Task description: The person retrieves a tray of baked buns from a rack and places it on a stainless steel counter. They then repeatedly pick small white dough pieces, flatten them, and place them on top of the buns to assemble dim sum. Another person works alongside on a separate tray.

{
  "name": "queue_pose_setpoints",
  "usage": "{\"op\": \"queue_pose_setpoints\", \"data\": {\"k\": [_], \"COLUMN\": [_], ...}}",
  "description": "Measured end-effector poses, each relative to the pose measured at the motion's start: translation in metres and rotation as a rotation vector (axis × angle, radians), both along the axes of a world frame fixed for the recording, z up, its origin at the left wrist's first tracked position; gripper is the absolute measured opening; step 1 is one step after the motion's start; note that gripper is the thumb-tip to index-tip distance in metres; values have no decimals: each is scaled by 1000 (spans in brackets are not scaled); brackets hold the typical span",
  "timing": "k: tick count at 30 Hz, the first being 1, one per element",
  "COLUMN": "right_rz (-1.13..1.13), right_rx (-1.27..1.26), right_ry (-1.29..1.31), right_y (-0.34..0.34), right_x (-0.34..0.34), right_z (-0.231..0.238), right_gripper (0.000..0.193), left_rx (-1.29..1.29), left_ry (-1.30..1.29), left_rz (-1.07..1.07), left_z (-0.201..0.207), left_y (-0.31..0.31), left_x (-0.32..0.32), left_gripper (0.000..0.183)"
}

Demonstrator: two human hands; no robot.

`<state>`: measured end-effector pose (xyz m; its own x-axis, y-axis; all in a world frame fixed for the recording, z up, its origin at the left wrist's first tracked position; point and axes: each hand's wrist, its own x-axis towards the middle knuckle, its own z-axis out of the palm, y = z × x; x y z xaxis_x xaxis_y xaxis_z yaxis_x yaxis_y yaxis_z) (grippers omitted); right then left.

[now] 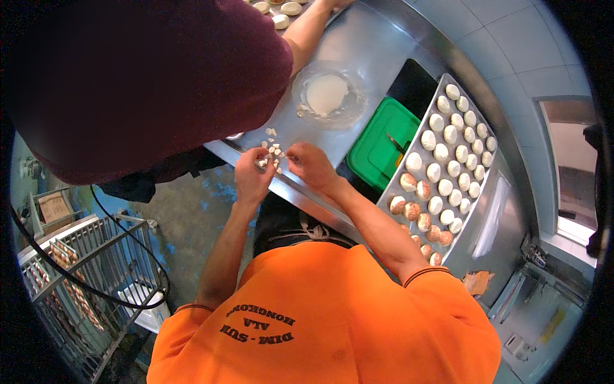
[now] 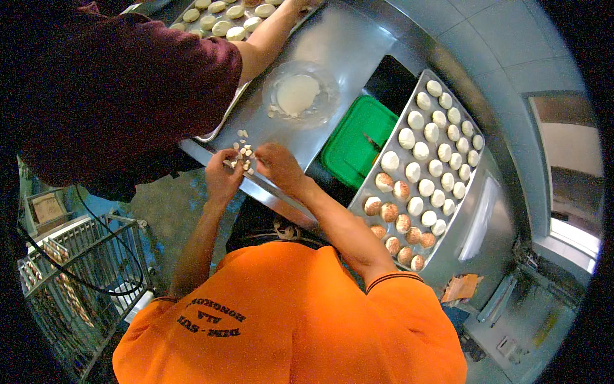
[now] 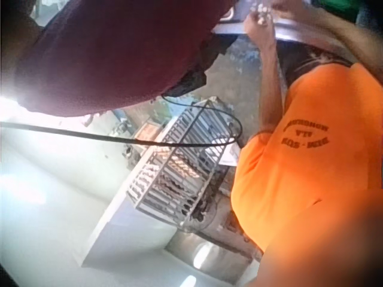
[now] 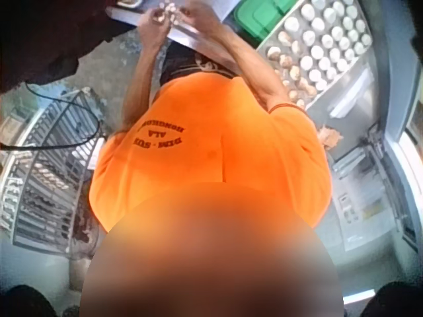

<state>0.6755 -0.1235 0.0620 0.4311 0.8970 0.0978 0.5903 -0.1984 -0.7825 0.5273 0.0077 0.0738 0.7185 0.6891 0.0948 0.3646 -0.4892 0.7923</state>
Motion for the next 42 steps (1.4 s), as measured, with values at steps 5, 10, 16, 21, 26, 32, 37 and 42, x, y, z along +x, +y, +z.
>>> {"op": "queue_pose_setpoints", "data": {"k": [5, 10, 16, 21, 26, 32, 37, 42], "right_rz": [-248, -162, 5, 56, 41, -63, -70, -90], "right_rx": [-43, -265, -353, -409, -421, -482, -464, -497], "right_ry": [-163, -261, -396, -452, -526, -481, -446, -463], "right_y": [-19, -15, -9, -7, -7, -6, -6, -2], "right_x": [84, 148, 158, 170, 169, 153, 147, 149], "right_z": [23, 15, 2, -1, -2, -2, 0, 1], "right_gripper": [19, 16, 15, 16, 15, 20, 18, 17], "left_rx": [-140, -225, -174, -205, -172, -174, -237, -240], "left_ry": [-15, -3, -33, -36, -42, -14, 25, 19], "left_rz": [21, -5, -45, -31, -45, -34, -9, -18], "left_z": [11, 15, 15, 16, 15, 11, 13, 14], "left_y": [-6, -12, -17, -18, -21, -23, -21, -21], "left_x": [3, 6, 4, 4, 5, 6, 2, 0], "left_gripper": [23, 20, 20, 20, 21, 22, 22, 23]}}
